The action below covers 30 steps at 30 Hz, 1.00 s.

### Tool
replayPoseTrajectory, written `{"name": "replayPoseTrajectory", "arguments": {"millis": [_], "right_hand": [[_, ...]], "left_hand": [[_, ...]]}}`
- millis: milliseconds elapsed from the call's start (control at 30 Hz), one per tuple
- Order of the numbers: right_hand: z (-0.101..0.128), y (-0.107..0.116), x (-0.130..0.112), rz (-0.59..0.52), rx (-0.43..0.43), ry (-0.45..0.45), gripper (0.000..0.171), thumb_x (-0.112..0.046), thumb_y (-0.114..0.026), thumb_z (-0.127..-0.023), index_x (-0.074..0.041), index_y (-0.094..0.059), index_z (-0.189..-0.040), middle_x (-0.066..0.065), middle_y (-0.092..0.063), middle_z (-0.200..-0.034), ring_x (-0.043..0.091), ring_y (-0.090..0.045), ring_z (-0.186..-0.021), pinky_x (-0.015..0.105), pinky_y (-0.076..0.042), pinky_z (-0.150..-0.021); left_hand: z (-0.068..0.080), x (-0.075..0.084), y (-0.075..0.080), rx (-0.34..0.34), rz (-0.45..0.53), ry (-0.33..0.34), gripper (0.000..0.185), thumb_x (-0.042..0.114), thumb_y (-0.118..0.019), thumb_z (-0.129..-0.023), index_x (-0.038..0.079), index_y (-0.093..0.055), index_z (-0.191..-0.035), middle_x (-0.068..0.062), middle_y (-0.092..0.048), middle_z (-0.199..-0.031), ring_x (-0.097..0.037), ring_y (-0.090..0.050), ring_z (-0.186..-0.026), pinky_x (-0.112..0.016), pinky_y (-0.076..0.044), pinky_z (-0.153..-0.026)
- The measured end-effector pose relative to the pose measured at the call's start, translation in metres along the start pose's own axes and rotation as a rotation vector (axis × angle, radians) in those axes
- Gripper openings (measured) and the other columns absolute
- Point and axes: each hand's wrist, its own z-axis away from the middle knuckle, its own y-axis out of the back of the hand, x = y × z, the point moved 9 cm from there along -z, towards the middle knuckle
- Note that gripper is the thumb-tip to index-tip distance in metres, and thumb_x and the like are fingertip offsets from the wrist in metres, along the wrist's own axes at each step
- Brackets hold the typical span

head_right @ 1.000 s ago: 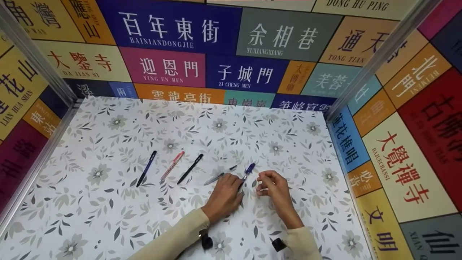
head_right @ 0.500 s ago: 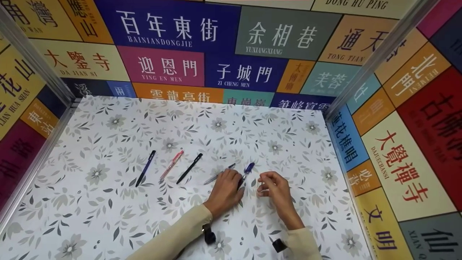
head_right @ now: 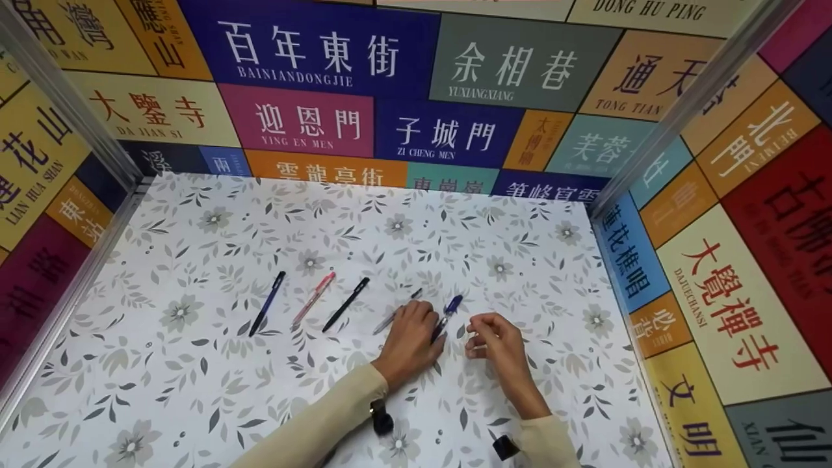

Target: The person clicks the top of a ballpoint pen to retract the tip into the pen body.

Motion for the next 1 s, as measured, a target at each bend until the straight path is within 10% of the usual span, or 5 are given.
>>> {"name": "replayPoseTrajectory", "arguments": {"millis": [667, 1000], "right_hand": [[0.003, -0.004, 0.000, -0.007, -0.006, 0.023, 0.025, -0.008, -0.059, -0.113, 0.015, -0.064, -0.121, 0.026, -0.071, -0.110, 0.021, -0.071, -0.076, 0.034, -0.064, -0.066], [0.000, -0.002, 0.007, -0.009, -0.006, -0.022, 0.031, -0.015, -0.061, -0.114, 0.013, -0.065, -0.127, 0.022, -0.074, -0.111, 0.021, -0.072, -0.079, 0.034, -0.064, -0.070]], "left_hand": [[-0.003, 0.005, 0.009, 0.014, -0.121, 0.047, 0.015, 0.031, -0.082, -0.094, 0.017, -0.082, -0.094, 0.000, -0.070, -0.091, -0.021, -0.064, -0.089, -0.039, -0.052, -0.081], [0.002, -0.014, 0.025, 0.075, 0.260, 0.131, 0.009, 0.017, -0.084, -0.089, 0.012, -0.079, -0.083, -0.002, -0.069, -0.078, -0.024, -0.067, -0.075, -0.038, -0.055, -0.075]]}}
